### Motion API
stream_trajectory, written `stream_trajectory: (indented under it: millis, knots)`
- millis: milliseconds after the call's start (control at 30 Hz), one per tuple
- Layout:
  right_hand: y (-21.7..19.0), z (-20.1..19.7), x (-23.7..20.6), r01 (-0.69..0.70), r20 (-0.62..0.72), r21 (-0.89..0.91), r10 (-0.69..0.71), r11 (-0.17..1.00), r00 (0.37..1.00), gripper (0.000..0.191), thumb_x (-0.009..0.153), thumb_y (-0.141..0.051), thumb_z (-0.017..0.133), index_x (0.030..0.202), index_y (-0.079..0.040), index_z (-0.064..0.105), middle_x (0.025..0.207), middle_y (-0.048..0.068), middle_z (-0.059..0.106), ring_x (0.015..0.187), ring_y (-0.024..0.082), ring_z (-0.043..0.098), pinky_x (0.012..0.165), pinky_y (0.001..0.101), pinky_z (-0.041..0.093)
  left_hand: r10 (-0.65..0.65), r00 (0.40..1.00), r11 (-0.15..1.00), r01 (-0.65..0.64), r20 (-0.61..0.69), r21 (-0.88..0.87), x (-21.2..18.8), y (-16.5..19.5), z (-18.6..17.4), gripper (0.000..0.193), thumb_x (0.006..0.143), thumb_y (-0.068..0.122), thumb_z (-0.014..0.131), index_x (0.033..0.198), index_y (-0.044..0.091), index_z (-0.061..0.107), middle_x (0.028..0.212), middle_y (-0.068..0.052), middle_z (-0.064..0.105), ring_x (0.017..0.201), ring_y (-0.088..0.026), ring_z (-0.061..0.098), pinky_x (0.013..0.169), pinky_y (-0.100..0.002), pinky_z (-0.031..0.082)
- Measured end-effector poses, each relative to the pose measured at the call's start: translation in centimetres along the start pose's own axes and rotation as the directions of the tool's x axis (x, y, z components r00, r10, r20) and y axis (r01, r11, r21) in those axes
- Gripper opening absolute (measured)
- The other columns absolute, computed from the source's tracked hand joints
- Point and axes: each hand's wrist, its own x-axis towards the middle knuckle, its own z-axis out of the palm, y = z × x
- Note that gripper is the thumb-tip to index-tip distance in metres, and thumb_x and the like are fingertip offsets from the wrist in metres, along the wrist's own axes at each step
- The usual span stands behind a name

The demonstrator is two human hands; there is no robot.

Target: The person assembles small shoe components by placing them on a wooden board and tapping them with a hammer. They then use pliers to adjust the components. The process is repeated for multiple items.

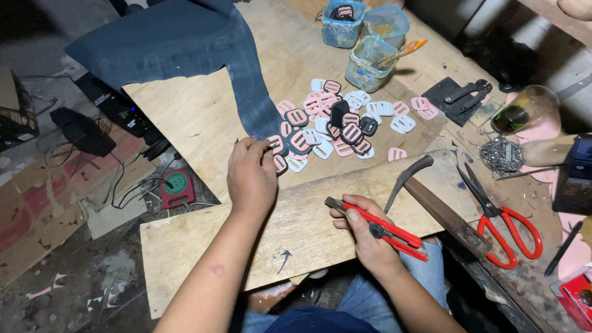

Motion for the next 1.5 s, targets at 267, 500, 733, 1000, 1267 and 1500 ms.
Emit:
stream_trajectory:
  millis: [267, 500, 733, 1000, 1267, 1500]
  knots:
    - [0.6, -0.5, 0.1, -0.098, -0.010, -0.069, 0.098, 0.993, 0.995, 0.038, 0.102, -0.021, 0.052, 0.130, 0.006, 0.056, 0.109, 0.020, 0.076, 0.097, 0.021, 0.075, 0.090, 0.0329, 0.058, 0.289, 0.875, 0.956, -0.288, 0.387, -0.061, 2.7, 3.2, 7.2, 0.019, 0.088, 0.013, 0.068, 0.105, 0.010, 0.076, 0.112, -0.008, 0.069, 0.109, -0.031, 0.062, 0.093, -0.046, 0.045]
    - [1.2, -0.7, 0.2, -0.057, 0.002, 0.014, 0.057, 0.998, 0.998, 0.035, 0.102, -0.017, 0.053, 0.127, 0.007, 0.058, 0.108, 0.018, 0.073, 0.096, 0.021, 0.074, 0.088, 0.0342, 0.060, 0.485, 0.792, 0.841, -0.539, 0.370, 0.052, 4.8, 5.8, 10.9, 0.033, 0.079, 0.011, 0.063, 0.109, 0.015, 0.076, 0.122, -0.012, 0.065, 0.122, -0.032, 0.050, 0.100, -0.056, 0.033]
    - [1.1, -0.9, 0.3, -0.037, 0.009, 0.064, 0.036, 0.997, 0.999, 0.035, 0.104, -0.018, 0.051, 0.126, 0.008, 0.056, 0.110, 0.019, 0.071, 0.096, 0.022, 0.074, 0.087, 0.0355, 0.061, 0.120, 0.870, 0.992, -0.088, 0.478, -0.090, 3.9, 5.8, 6.8, 0.016, 0.091, 0.019, 0.070, 0.103, 0.008, 0.071, 0.097, -0.015, 0.072, 0.098, -0.035, 0.066, 0.083, -0.045, 0.050]
    - [0.9, -0.6, 0.4, 0.002, -0.054, 0.165, 0.007, 0.986, 0.998, 0.035, 0.105, -0.020, 0.049, 0.128, 0.007, 0.052, 0.109, 0.019, 0.071, 0.095, 0.022, 0.073, 0.087, 0.0360, 0.061, -0.237, 0.789, 0.934, 0.345, 0.567, -0.089, -3.7, 5.5, -2.0, 0.017, 0.087, 0.017, 0.073, 0.095, 0.003, 0.067, 0.082, -0.015, 0.071, 0.078, -0.034, 0.069, 0.070, -0.043, 0.053]
    - [-0.4, 0.4, 0.1, 0.049, 0.034, -0.035, -0.047, 0.998, 0.998, 0.037, 0.103, -0.019, 0.058, 0.131, 0.006, 0.057, 0.111, 0.014, 0.072, 0.101, 0.016, 0.069, 0.092, 0.0309, 0.057, 0.119, 0.892, 0.983, -0.043, 0.437, -0.181, -6.5, 5.8, -3.7, 0.025, 0.072, 0.007, 0.078, 0.094, 0.001, 0.068, 0.105, -0.014, 0.067, 0.097, -0.036, 0.061, 0.085, -0.044, 0.050]
    - [-1.4, 1.5, 0.0, 0.125, -0.003, -0.365, -0.136, 0.923, 0.991, 0.033, 0.098, -0.021, 0.064, 0.123, 0.001, 0.067, 0.111, 0.010, 0.076, 0.101, 0.014, 0.070, 0.091, 0.0285, 0.054, 0.198, 0.925, 0.974, -0.149, 0.324, -0.169, -7.8, 4.9, -3.0, 0.017, 0.077, 0.009, 0.077, 0.092, 0.002, 0.072, 0.107, -0.011, 0.072, 0.098, -0.032, 0.065, 0.087, -0.043, 0.051]
